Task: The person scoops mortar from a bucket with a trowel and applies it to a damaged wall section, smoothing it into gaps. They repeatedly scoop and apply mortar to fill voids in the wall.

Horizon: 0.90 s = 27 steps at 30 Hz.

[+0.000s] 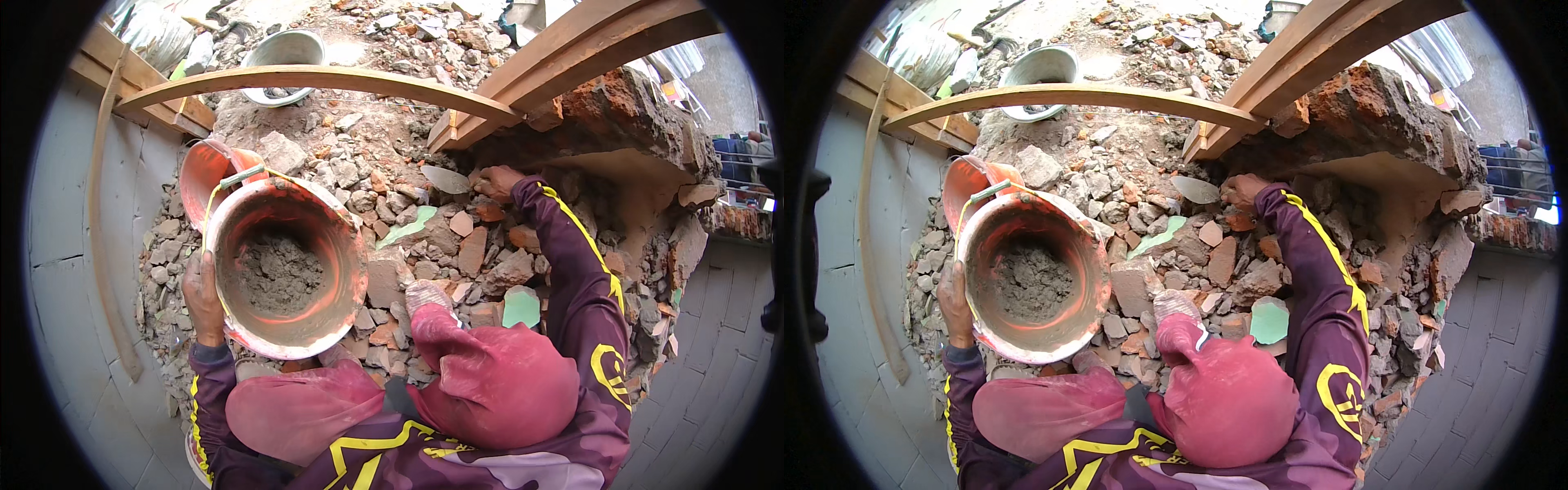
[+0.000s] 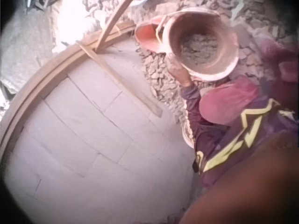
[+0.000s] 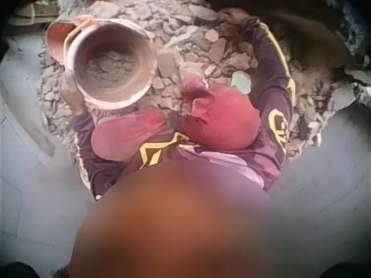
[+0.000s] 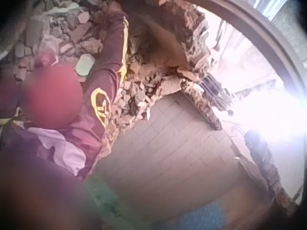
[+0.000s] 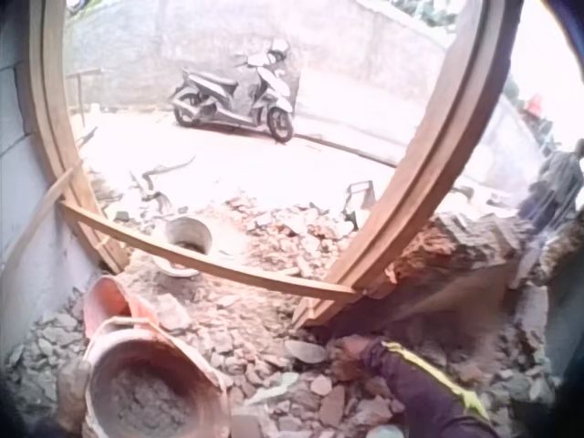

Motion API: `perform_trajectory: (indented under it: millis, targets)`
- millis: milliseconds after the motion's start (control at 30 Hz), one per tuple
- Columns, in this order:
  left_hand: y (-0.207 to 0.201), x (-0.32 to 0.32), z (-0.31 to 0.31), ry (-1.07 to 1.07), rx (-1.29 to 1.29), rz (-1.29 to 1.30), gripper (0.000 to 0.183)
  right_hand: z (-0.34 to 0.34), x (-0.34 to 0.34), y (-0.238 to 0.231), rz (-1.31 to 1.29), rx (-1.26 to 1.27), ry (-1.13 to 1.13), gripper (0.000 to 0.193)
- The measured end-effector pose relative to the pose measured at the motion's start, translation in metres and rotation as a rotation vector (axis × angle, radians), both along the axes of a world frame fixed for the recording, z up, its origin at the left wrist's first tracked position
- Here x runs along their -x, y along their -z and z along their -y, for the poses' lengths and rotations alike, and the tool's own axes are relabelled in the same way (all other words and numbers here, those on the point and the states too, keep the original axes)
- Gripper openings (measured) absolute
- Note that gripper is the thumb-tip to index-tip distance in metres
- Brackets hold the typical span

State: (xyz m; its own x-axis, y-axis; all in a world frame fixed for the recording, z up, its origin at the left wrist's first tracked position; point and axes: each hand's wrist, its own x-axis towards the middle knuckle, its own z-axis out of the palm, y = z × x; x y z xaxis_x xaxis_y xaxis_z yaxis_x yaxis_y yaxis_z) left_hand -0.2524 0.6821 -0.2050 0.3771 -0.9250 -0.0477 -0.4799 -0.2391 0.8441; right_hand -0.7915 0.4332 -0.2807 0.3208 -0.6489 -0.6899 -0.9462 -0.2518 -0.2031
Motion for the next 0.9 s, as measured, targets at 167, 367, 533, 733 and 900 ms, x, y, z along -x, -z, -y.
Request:
perform_trajectory:
  millis: [167, 367, 533, 733, 900]
  targets:
    - [-0.005, 0.001, 0.018, -0.011, -0.092, 0.035, 0.039, 0.026, -0.017, 0.061, -0.014, -0.011, 0.075, 0.047]
    - [-0.007, 0.001, 0.023, 0.034, -0.107, 0.023, 0.038, 0.031, -0.002, 0.094, -0.042, 0.16, 0.121, 0.038]
    - [-0.011, 0.005, 0.027, 0.032, -0.157, 0.009, 0.039, 0.021, 0.016, 0.105, 0.06, 0.244, 0.289, 0.03]
    - [-0.012, 0.005, 0.033, 0.077, -0.153, 0.013, 0.042, 0.003, 0.011, 0.089, -0.127, 0.336, 0.186, 0.032]
    - [-0.01, 0.002, 0.024, 0.062, -0.173, 0.074, 0.042, -0.02, 0.007, 0.059, -0.233, 0.412, 0.13, 0.032]
